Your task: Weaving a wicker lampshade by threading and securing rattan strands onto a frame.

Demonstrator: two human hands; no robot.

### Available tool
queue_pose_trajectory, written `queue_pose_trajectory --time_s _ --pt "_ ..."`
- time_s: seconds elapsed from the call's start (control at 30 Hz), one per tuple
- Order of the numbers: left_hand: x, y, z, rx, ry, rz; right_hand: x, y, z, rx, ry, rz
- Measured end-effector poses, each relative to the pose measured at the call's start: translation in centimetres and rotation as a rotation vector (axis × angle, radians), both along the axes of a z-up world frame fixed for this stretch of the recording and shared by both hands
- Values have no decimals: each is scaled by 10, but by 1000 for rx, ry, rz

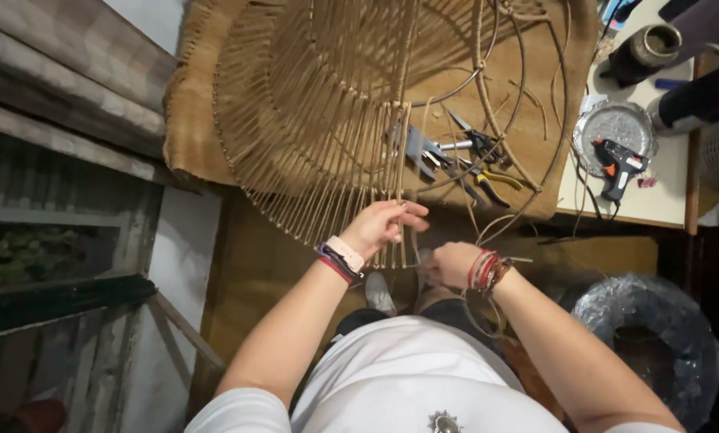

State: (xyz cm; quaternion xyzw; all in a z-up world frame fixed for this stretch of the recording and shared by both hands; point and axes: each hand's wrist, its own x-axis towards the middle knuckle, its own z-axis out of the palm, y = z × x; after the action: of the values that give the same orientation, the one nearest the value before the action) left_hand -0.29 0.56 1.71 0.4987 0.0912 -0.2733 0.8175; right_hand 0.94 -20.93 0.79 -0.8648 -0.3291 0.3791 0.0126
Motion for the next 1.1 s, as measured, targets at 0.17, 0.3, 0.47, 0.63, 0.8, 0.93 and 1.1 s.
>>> queue_pose_trajectory --time_s 0.17,0.3,0.47,0.63,0.8,0.93,1.1 --pt "14 5 -42 237 -89 -72 49 39 114 947 268 -892" --pt "25 -1 -59 991 -270 -215 76 51 80 1374 521 -1081" --pt "4 1 -18 43 -80 83 14 24 -8 257 -9 -41" --pt "2 -2 -20 -19 10 94 29 5 -11 503 83 -346" --pt "28 6 -40 862 -295 -218 85 46 64 1521 563 -856" --pt "26 -1 -53 968 -234 -171 62 48 96 939 -139 -241" --pt "-2 -5 -23 16 -90 85 0 4 -4 -79 -136 -29"
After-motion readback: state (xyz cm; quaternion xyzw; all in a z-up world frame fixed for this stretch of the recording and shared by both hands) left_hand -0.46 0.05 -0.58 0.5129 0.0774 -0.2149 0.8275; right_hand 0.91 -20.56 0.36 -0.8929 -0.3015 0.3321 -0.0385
